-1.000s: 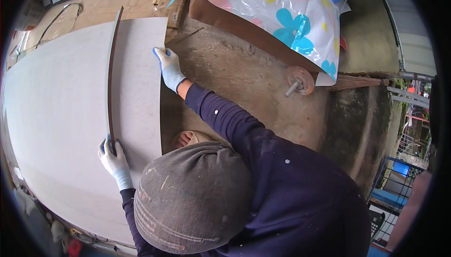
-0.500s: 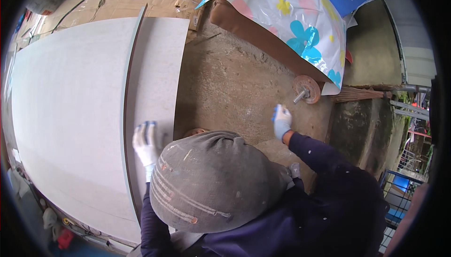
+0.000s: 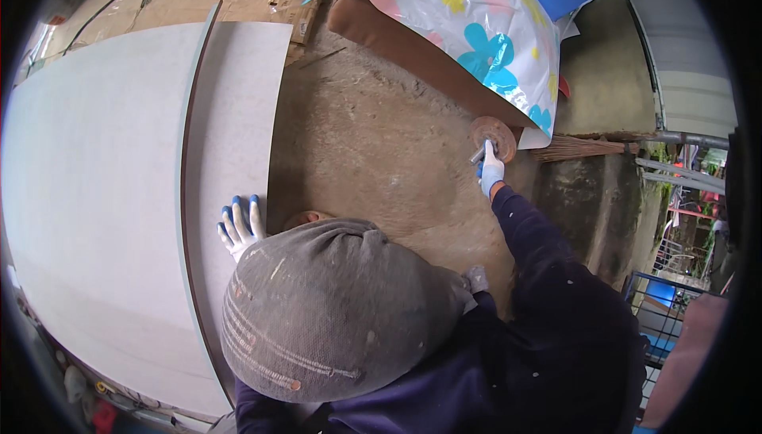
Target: The person uses a straight edge and a pencil to mark a line on a large board while kneeling on the ground. They then retrieve a red level to mark another line before picking up an angle grinder and connecting it to a power strip.
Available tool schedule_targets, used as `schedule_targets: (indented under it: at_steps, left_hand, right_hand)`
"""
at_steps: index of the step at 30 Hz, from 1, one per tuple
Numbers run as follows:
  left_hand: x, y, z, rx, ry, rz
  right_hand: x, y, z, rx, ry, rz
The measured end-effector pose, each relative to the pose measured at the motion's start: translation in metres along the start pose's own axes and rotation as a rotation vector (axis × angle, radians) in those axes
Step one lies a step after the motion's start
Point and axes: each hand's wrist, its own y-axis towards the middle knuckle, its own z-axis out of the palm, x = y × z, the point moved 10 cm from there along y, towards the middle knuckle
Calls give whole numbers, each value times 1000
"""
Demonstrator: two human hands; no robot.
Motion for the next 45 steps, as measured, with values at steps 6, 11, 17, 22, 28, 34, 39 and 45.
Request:
schedule_targets:
  at_steps: [6,11,17,22,28,34,39,45]
  left_hand:
    - [1,-3,4,-56,70,59]
    - [13,-3,-1,156,74,13]
    - [-11,21,0,71,-42,14]
    - [24,-18,-17,-44,19,-41]
    - [-6,12,-17,97,-50,-19]
    - [-5,11,-24,104,-72,-30]
    - [-3,13,-18,186,-67,-44]
    - [-1,8,-17,70,-64,-28]
  right_hand:
    - [-3,10,39,122,176,71]
    - [-7,29,15,120,-28,-76]
    - [-47,87,-59,-21,-76,-261]
    - [-102,-116,75,101,32,227]
    - [-69,-209,137,455,444,704]
    - [-32,-273,204,658,701,744]
    - [1,-311,268,834,797,784]
    - [70,-342,343,853,779,729]
